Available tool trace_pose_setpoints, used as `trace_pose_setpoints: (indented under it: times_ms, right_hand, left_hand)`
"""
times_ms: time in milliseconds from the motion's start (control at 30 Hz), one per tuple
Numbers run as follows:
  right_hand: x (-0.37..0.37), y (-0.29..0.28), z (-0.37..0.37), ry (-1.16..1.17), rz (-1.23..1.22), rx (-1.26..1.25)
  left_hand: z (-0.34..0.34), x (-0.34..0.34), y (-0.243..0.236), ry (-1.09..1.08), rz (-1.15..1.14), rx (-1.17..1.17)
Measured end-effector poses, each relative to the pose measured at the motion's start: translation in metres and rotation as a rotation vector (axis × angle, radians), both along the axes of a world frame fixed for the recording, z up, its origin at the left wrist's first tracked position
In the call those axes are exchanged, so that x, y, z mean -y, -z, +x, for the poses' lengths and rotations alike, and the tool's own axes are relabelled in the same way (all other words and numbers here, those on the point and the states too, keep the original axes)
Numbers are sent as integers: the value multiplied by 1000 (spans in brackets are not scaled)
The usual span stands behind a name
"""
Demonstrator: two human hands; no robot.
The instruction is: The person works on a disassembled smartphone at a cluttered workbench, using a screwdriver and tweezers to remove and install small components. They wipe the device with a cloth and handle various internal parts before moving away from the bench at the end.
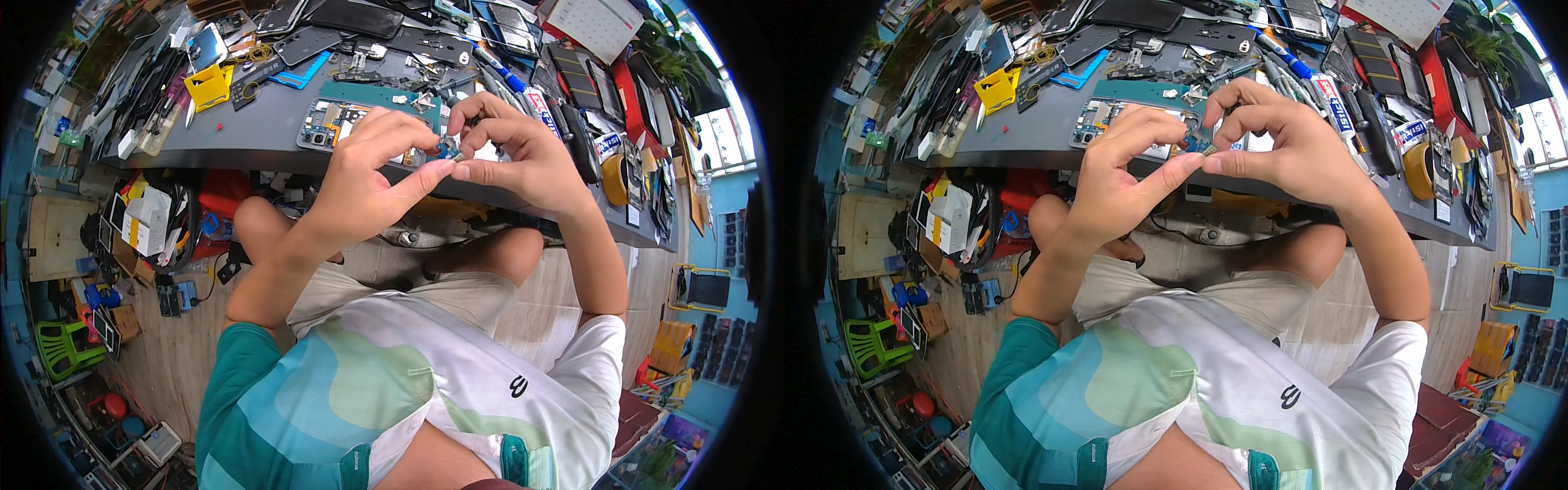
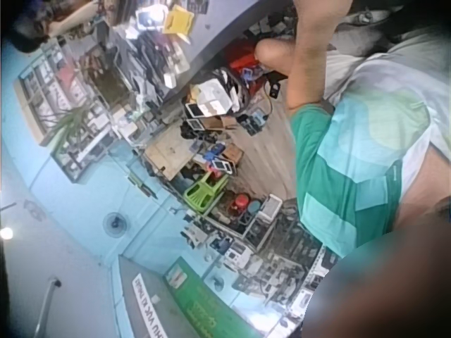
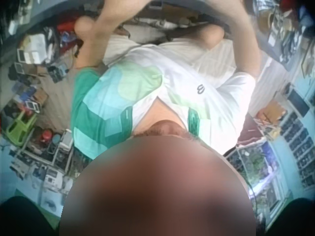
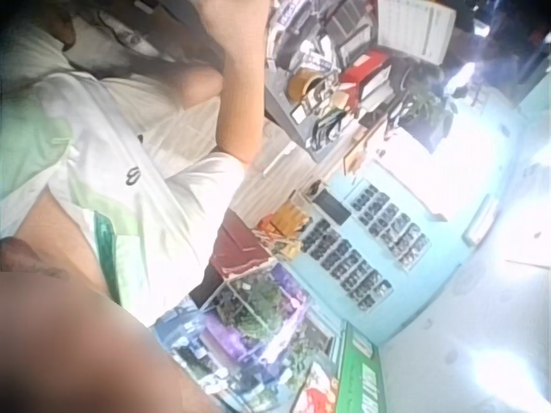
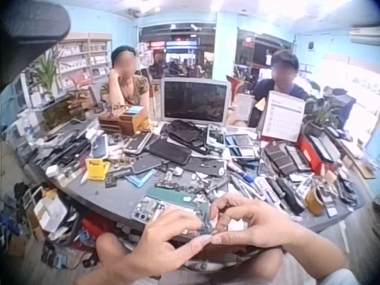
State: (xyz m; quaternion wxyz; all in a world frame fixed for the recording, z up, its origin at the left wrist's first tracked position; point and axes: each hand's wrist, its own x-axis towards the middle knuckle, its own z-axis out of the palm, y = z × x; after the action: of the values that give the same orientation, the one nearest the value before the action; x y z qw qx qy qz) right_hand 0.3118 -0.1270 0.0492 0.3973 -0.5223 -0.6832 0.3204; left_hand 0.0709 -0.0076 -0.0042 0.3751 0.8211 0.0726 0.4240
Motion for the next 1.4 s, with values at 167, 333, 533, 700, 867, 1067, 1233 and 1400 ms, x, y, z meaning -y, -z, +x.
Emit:
trace_pose_setpoints:
  times_ms: [167, 333, 533, 700, 867, 1067, 1233, 1400]
  right_hand:
    - [15, 5, -11, 63, -49, -70]
    - [22, 28, -6, 289, 85, 205]
    - [16, 66, 4, 351, 420, 708]
    - [13, 81, 2, 432, 435, 787]
    - [13, 87, 1, 528, 492, 740]
    - [18, 92, 6, 587, 510, 593]
    - [17, 95, 12, 580, 548, 386]
    - [21, 88, 9, 513, 536, 434]
  left_hand:
    - [-3, 16, 7, 67, -373, 34]
    - [-16, 21, 10, 83, -557, -4]
    - [-27, 25, 10, 151, -695, -26]
    - [-42, 34, 14, 141, -669, -81]
    - [-83, 49, 35, 59, -597, -200]
    - [-162, 91, 83, -180, -711, -367]
    - [-260, 145, 114, -718, -535, -591]
    - [-340, 198, 116, -1063, -496, -814]
